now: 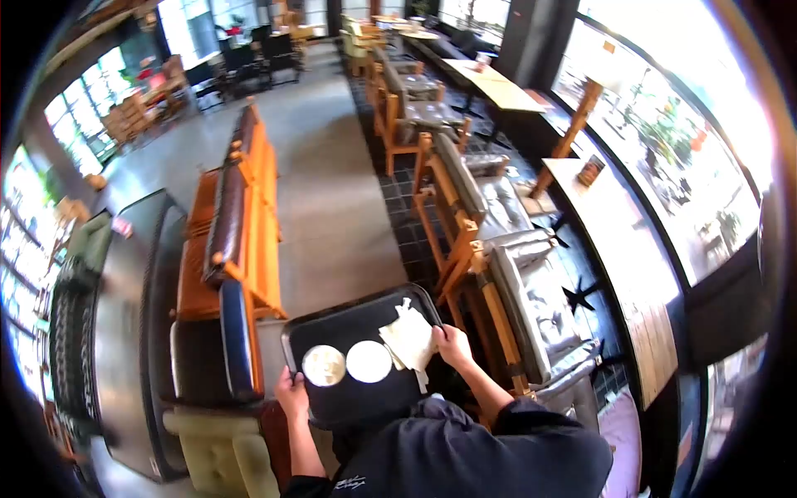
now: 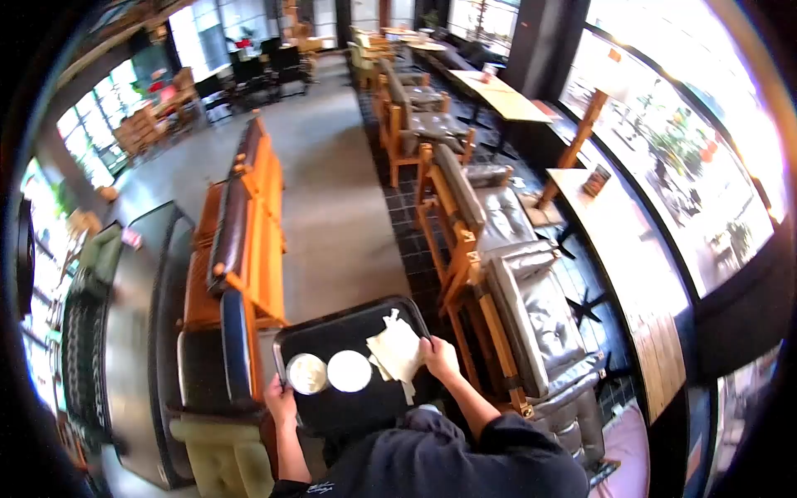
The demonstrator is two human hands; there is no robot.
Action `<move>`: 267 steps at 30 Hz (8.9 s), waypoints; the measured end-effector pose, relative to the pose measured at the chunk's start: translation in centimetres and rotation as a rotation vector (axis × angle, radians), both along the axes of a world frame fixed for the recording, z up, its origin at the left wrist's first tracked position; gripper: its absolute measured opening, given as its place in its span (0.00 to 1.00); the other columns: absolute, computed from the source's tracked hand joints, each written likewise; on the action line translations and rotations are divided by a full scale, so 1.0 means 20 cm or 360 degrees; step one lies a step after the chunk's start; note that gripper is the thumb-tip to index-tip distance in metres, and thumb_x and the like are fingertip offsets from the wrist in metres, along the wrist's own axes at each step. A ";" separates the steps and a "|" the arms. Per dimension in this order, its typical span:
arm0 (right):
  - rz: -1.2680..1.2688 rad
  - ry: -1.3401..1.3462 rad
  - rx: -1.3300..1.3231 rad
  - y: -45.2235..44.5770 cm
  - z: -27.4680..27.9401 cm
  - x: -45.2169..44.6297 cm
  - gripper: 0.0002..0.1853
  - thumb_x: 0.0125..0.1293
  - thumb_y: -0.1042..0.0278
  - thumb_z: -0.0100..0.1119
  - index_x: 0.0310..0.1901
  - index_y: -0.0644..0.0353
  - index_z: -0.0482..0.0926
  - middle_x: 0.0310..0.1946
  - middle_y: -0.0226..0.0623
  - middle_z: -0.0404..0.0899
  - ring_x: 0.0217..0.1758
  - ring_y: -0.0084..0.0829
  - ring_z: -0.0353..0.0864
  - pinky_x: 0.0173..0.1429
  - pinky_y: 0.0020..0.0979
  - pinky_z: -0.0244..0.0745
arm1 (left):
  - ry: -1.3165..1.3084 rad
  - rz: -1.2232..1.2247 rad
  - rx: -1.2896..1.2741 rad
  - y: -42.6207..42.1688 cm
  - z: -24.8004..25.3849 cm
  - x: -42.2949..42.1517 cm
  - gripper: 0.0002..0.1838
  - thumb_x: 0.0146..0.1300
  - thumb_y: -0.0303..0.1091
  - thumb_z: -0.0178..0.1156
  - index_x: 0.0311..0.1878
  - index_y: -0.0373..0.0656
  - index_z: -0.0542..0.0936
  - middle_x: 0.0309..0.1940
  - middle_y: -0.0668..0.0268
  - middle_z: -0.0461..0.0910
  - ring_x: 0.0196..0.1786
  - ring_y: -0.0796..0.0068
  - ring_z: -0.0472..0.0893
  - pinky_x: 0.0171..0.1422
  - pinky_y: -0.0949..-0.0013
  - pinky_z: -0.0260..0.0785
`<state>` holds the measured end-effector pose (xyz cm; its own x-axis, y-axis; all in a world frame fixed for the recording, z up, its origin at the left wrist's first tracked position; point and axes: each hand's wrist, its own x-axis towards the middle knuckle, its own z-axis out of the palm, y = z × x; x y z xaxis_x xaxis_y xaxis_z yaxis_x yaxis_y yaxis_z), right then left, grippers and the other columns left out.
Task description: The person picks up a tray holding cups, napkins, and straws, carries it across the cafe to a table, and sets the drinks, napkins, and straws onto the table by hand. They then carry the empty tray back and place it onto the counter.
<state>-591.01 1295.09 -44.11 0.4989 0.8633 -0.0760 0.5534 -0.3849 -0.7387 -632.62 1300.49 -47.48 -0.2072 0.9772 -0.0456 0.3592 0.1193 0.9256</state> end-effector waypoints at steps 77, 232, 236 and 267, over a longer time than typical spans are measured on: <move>0.1369 -0.0043 0.0003 14.66 -0.12 -1.57 0.22 0.75 0.54 0.55 0.32 0.67 0.76 0.29 0.61 0.79 0.36 0.66 0.78 0.39 0.55 0.71 | -0.0025 0.1521 -0.0088 13.05 -0.04 -1.01 0.14 0.66 0.26 0.66 0.51 0.34 0.75 0.35 0.53 0.87 0.37 0.66 0.87 0.43 0.65 0.76; 0.1667 -0.0779 -0.0665 27.66 -1.67 -10.78 0.16 0.74 0.52 0.56 0.45 0.58 0.73 0.45 0.50 0.81 0.47 0.55 0.80 0.49 0.50 0.74 | 0.0146 0.1566 -0.0925 25.68 -1.45 -9.85 0.19 0.55 0.30 0.76 0.47 0.36 0.81 0.37 0.55 0.84 0.39 0.63 0.83 0.45 0.62 0.76; 0.2065 -0.0578 -0.0321 27.56 -1.45 -10.81 0.20 0.67 0.64 0.64 0.57 0.58 0.72 0.58 0.46 0.77 0.56 0.52 0.78 0.59 0.48 0.75 | 0.0187 0.1181 -0.0605 25.68 -1.28 -9.81 0.39 0.52 0.24 0.75 0.68 0.39 0.70 0.61 0.51 0.75 0.60 0.57 0.79 0.62 0.60 0.74; 0.2468 0.0496 -0.0182 27.46 -0.99 -11.43 0.45 0.41 0.73 0.81 0.66 0.53 0.72 0.60 0.43 0.81 0.63 0.47 0.81 0.66 0.41 0.76 | 0.0063 0.1029 -0.0172 26.02 -0.97 -10.29 0.45 0.40 0.31 0.85 0.64 0.40 0.72 0.52 0.57 0.84 0.56 0.62 0.86 0.61 0.63 0.78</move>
<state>-819.69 1844.28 -63.99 -0.8709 0.4812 -0.1002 0.2841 0.3266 -0.9014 -838.47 1820.83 -66.82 -0.7548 0.6455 -0.1166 0.2177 0.4141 0.8838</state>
